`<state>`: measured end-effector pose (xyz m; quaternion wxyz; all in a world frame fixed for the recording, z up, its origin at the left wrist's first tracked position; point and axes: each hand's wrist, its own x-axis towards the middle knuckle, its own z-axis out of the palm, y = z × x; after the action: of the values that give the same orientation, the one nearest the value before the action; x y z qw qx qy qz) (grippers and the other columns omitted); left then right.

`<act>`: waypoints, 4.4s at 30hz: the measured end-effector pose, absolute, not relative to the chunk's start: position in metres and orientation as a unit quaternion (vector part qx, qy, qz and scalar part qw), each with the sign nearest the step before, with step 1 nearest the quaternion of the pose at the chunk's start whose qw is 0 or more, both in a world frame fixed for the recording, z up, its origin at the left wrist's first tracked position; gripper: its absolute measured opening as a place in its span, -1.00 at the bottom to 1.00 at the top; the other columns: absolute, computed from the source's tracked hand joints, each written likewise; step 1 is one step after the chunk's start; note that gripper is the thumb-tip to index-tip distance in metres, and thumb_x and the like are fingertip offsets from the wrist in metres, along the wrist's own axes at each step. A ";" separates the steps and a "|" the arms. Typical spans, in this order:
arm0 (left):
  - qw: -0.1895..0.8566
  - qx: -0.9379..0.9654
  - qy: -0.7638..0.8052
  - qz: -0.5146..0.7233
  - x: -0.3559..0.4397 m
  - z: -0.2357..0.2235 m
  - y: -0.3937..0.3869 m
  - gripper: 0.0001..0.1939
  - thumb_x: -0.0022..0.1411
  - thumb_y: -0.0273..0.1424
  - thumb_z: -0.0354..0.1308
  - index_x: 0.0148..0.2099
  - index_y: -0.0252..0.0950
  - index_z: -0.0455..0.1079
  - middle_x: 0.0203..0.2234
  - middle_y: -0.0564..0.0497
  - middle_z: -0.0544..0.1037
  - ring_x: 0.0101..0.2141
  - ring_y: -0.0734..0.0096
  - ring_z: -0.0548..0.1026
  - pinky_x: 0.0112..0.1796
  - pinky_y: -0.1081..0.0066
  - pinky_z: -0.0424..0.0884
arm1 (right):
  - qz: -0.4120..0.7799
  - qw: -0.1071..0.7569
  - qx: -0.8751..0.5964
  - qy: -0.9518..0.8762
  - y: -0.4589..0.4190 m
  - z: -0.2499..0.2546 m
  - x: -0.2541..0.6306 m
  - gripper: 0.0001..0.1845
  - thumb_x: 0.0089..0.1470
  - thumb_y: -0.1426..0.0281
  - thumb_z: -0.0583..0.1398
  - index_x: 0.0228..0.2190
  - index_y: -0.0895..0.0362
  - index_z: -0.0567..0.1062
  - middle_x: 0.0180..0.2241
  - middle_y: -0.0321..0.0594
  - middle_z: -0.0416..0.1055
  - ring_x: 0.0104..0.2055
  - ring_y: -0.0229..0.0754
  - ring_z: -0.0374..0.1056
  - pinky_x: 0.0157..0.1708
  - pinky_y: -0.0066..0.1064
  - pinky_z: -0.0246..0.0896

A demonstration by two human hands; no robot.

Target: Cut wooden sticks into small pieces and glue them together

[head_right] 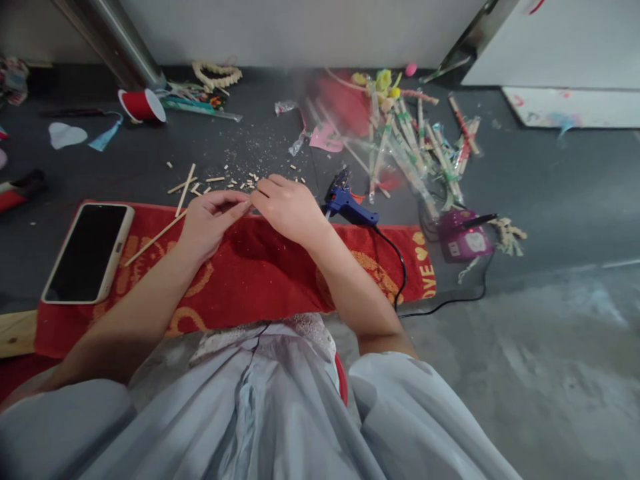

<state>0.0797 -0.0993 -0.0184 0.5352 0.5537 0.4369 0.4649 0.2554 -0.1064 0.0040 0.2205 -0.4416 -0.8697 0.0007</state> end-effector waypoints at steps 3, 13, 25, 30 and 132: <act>0.540 0.548 0.439 0.463 0.080 -0.019 -0.099 -0.67 -0.09 -0.18 0.41 -0.33 -0.31 0.55 -0.40 -0.04 0.60 -0.35 0.37 0.53 -0.18 0.32 0.44 | 0.001 0.224 -0.436 -0.872 -0.107 0.005 0.255 -0.67 0.28 0.43 -0.01 -0.45 0.16 0.46 -0.40 -0.16 0.34 -0.30 -0.18 0.20 -0.34 -0.33 0.05; 0.613 0.463 0.424 0.480 0.079 -0.021 -0.096 -0.74 -0.09 -0.27 0.42 -0.35 -0.28 0.54 -0.46 0.04 0.59 -0.41 0.49 0.53 -0.21 0.37 0.47 | -0.026 0.257 -0.430 -0.865 -0.105 0.000 0.257 -0.69 0.28 0.37 0.01 -0.38 0.15 0.50 -0.40 -0.17 0.37 -0.30 -0.18 0.22 -0.29 -0.32 0.12; 0.672 0.345 0.421 0.502 0.075 -0.002 -0.092 -0.94 0.14 -0.45 0.26 -0.36 -0.34 0.50 -0.42 0.04 0.58 -0.39 0.64 0.53 -0.24 0.61 0.49 | 0.005 0.220 -0.476 -0.851 -0.104 0.006 0.264 -0.67 0.26 0.36 0.00 -0.36 0.18 0.51 -0.36 -0.13 0.40 -0.25 -0.15 0.26 -0.22 -0.31 0.11; 0.697 0.305 0.403 0.509 0.075 0.004 -0.092 -0.91 0.17 -0.48 0.22 -0.40 -0.34 0.49 -0.42 0.05 0.58 -0.41 0.67 0.52 -0.30 0.66 0.48 | 0.011 0.185 -0.591 -0.785 -0.099 0.007 0.276 -0.76 0.17 0.45 0.04 -0.36 0.18 0.51 -0.34 -0.09 0.42 -0.23 -0.10 0.29 -0.21 -0.27 0.14; 0.648 0.435 0.455 0.430 0.081 0.001 -0.100 -0.68 -0.17 -0.27 0.47 -0.45 -0.35 0.46 -0.70 0.14 0.38 -0.72 0.69 0.26 -0.74 0.61 0.17 | 0.063 0.406 -0.378 -0.830 -0.097 -0.008 0.257 -0.77 0.25 0.39 0.06 -0.36 0.09 0.50 -0.33 -0.21 0.47 -0.22 -0.20 0.36 -0.14 -0.22 0.26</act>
<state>0.0811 -0.1000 0.0009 0.6476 0.4346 0.4546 0.4301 0.2572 -0.0969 -0.0084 0.4062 -0.3779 -0.8296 0.0632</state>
